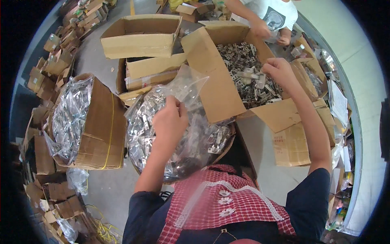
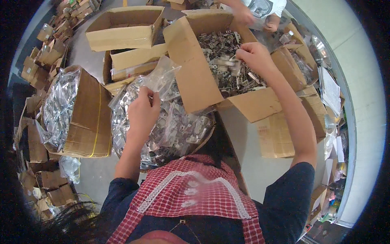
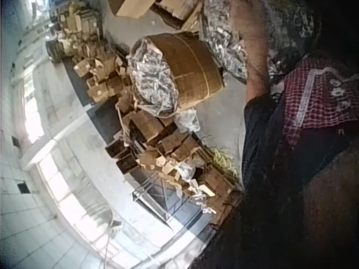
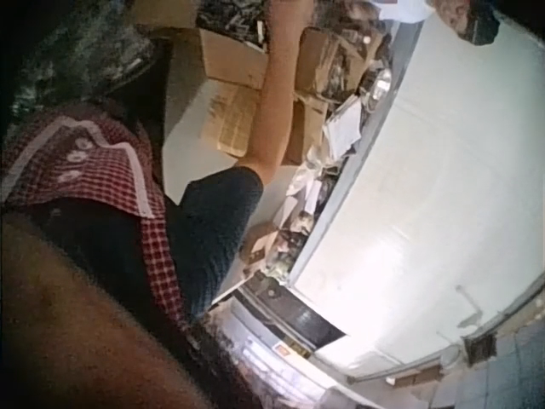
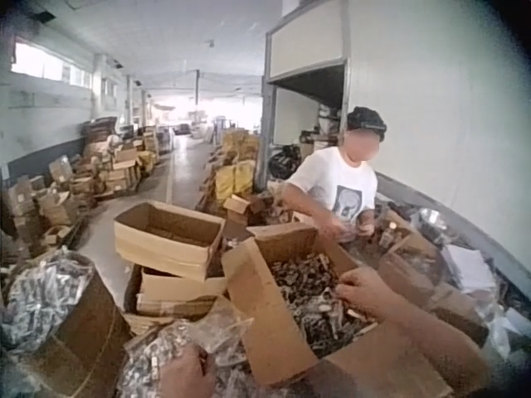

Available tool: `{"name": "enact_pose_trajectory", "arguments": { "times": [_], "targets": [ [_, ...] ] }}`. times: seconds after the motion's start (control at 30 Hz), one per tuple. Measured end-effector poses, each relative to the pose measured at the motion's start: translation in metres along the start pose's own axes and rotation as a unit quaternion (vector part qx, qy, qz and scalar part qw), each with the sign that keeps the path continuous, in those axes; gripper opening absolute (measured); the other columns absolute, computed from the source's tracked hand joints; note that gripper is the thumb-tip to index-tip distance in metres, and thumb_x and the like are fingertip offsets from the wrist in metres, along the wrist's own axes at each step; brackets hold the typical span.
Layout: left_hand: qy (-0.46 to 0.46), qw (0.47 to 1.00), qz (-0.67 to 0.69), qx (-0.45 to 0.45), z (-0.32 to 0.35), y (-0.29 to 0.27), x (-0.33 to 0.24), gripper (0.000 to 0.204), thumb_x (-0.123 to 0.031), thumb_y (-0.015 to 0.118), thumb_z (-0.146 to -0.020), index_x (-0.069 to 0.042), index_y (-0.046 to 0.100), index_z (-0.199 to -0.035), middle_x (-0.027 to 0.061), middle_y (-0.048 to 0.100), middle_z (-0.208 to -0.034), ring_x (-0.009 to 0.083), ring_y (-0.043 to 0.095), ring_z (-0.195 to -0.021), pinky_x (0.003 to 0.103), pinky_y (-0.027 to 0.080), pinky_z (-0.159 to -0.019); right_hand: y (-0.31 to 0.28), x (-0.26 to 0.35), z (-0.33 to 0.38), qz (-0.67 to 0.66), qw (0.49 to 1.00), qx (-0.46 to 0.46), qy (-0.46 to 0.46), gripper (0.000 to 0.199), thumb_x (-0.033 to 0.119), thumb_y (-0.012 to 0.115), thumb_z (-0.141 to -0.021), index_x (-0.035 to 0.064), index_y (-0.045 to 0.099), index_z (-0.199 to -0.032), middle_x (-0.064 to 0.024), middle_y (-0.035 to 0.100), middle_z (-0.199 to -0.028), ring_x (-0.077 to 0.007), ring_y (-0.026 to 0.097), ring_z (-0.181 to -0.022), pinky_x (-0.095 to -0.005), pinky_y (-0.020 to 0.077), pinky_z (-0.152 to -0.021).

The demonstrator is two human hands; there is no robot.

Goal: The person picks up metal hinges from a box and places them into plastic bags by hand.

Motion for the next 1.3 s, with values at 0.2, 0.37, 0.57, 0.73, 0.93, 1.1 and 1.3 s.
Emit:
{"name": "enact_pose_trajectory", "arguments": {
  "times": [0.2,0.37,0.57,0.73,0.93,1.1,1.3],
  "targets": [
    [0.010,1.000,0.003,-0.025,0.005,-0.001,-0.024,0.017,-0.018,0.066,-0.090,-0.006,0.055,-0.093,0.0150,0.067,-0.068,0.0359,0.067,-0.061,0.046,0.052,-0.056,0.081,0.059,0.054,-0.392,0.891,0.175,0.146,0.016,0.018,0.067,-0.085,0.0034,0.067,-0.081,0.0003,0.051,-0.057,-0.0044,0.038,-0.040,-0.0215,0.0242,-0.035],
    [0.014,0.998,0.029,-0.046,0.025,-0.011,-0.037,0.018,-0.017,0.069,-0.090,-0.006,0.055,-0.095,0.0141,0.068,-0.069,0.0342,0.068,-0.062,0.043,0.052,-0.056,0.111,0.071,0.068,-0.405,0.885,0.173,0.150,0.018,0.017,0.067,-0.087,0.0014,0.068,-0.078,-0.0052,0.062,-0.062,-0.0075,0.046,-0.040,-0.0235,0.0299,-0.037],
    [0.009,0.990,0.131,-0.050,0.063,-0.032,-0.058,0.016,-0.009,0.070,-0.085,-0.007,0.057,-0.093,0.0131,0.066,-0.070,0.0335,0.067,-0.062,0.043,0.052,-0.056,0.163,0.088,0.109,-0.517,0.838,0.100,0.145,0.019,0.016,0.067,-0.087,0.0025,0.071,-0.075,-0.0074,0.068,-0.066,-0.0093,0.049,-0.043,-0.0235,0.0328,-0.041],
    [0.020,0.990,0.120,-0.067,0.074,-0.017,-0.049,0.015,-0.009,0.070,-0.085,-0.005,0.057,-0.093,0.0143,0.066,-0.069,0.0333,0.068,-0.062,0.043,0.053,-0.056,0.219,0.075,0.106,-0.597,0.781,0.013,0.184,0.016,0.015,0.068,-0.086,0.0013,0.073,-0.079,-0.0064,0.068,-0.071,-0.0092,0.052,-0.053,-0.0248,0.0361,-0.047],
    [-0.054,0.992,0.110,0.013,0.074,0.017,-0.019,0.023,-0.018,0.067,-0.091,-0.005,0.053,-0.103,0.0151,0.069,-0.075,0.0352,0.069,-0.065,0.046,0.053,-0.060,0.273,0.076,0.079,-0.472,0.873,0.096,0.073,0.022,0.015,0.062,-0.085,-0.0043,0.071,-0.081,-0.0187,0.071,-0.077,-0.0253,0.066,-0.068,-0.0374,0.0504,-0.062],
    [-0.101,0.985,0.129,0.046,0.092,0.018,0.029,0.017,-0.015,0.068,-0.089,-0.004,0.056,-0.095,0.0157,0.069,-0.074,0.0344,0.069,-0.067,0.044,0.052,-0.062,0.151,0.146,0.115,0.186,0.937,0.209,-0.209,0.035,0.037,0.057,-0.094,0.0057,0.071,-0.086,-0.0203,0.069,-0.084,-0.0407,0.067,-0.077,-0.0513,0.0537,-0.073],
    [-0.002,0.992,0.119,0.032,0.087,0.015,0.012,0.014,-0.008,0.068,-0.086,-0.006,0.057,-0.093,0.0153,0.068,-0.074,0.0341,0.068,-0.064,0.043,0.052,-0.059,0.046,0.009,-0.020,0.412,0.909,0.061,-0.023,0.033,0.032,0.067,-0.085,0.0000,0.072,-0.088,-0.0230,0.070,-0.089,-0.0395,0.069,-0.087,-0.0496,0.0554,-0.077]
  ]
}}
Point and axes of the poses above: each hand's wrist, its own z-axis away from the middle knuckle, its own y-axis out of the palm, x = y × z, the point moved 10 cm from there along -z, towards the middle knuckle
